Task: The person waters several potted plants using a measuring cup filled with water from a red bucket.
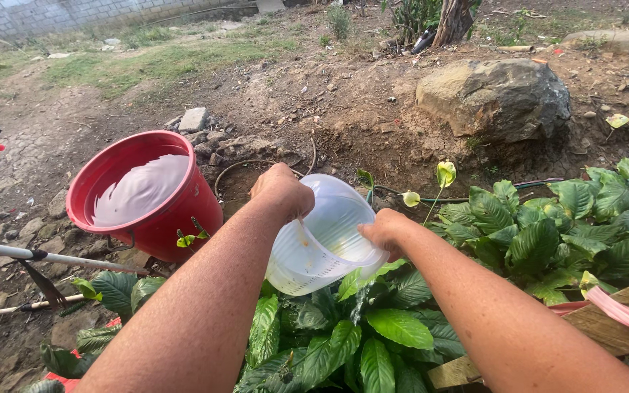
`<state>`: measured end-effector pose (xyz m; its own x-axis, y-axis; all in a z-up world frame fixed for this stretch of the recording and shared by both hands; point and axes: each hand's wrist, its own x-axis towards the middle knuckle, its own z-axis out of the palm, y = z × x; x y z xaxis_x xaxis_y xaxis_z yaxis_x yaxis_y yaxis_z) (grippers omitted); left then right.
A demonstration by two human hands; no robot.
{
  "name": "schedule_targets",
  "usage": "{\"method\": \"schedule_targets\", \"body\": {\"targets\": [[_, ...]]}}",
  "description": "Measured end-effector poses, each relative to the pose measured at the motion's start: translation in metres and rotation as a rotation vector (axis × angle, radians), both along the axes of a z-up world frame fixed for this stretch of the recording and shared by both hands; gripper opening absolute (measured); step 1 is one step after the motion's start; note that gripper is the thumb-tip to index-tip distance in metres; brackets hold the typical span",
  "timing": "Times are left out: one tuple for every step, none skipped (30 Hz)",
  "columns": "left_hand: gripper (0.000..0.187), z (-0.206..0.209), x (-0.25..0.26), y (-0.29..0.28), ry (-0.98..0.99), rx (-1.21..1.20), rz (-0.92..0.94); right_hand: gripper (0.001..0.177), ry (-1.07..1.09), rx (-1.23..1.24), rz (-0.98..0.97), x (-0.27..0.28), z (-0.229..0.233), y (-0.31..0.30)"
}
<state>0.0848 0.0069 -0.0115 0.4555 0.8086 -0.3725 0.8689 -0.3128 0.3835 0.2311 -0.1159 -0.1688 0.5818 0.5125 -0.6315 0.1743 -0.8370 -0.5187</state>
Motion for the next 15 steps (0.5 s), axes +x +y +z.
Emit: {"method": "schedule_targets", "body": {"targets": [[0.042,-0.001,0.001,0.0,0.005,-0.005,-0.002,0.049,-0.007,-0.004,0.01,0.002,-0.001,-0.001],[0.042,-0.001,0.002,0.0,0.01,-0.01,-0.005,0.05,-0.014,-0.008,0.02,0.004,-0.002,-0.001],[0.041,-0.002,0.003,0.0,0.015,-0.016,-0.008,0.051,-0.021,-0.013,0.03,0.006,-0.002,-0.002],[0.041,-0.002,0.004,-0.001,0.021,-0.002,-0.029,0.052,-0.039,-0.021,0.043,0.008,-0.002,-0.004],[0.041,-0.004,0.005,-0.002,0.027,0.011,-0.051,0.053,-0.058,-0.031,0.056,0.01,-0.003,-0.006],[0.041,-0.005,0.006,-0.003,0.034,0.024,-0.073,0.054,-0.076,-0.04,0.069,0.011,-0.003,-0.008],[0.042,-0.006,0.007,-0.006,0.019,0.006,-0.055,0.054,-0.082,-0.054,0.055,0.011,-0.004,-0.011],[0.044,-0.008,0.011,-0.01,0.005,-0.011,-0.037,0.054,-0.088,-0.069,0.041,0.011,-0.004,-0.015],[0.046,-0.009,0.013,-0.013,-0.009,-0.028,-0.019,0.054,-0.093,-0.083,0.027,0.011,-0.005,-0.018],[0.048,-0.011,0.014,-0.017,-0.008,-0.039,-0.024,0.053,-0.072,-0.084,-0.001,0.01,-0.007,-0.02],[0.05,-0.012,0.016,-0.02,-0.01,-0.05,-0.031,0.052,-0.055,-0.086,-0.03,0.01,-0.008,-0.024],[0.052,-0.012,0.018,-0.022,-0.013,-0.061,-0.037,0.052,-0.038,-0.087,-0.06,0.01,-0.01,-0.027],[0.051,-0.013,0.019,-0.024,-0.006,-0.062,-0.045,0.052,-0.027,-0.082,-0.059,0.009,-0.011,-0.03],[0.05,-0.012,0.02,-0.025,0.0,-0.064,-0.052,0.052,-0.017,-0.076,-0.058,0.009,-0.012,-0.033],[0.049,-0.012,0.019,-0.027,0.008,-0.065,-0.06,0.052,-0.005,-0.07,-0.057,0.007,-0.013,-0.035]]}}
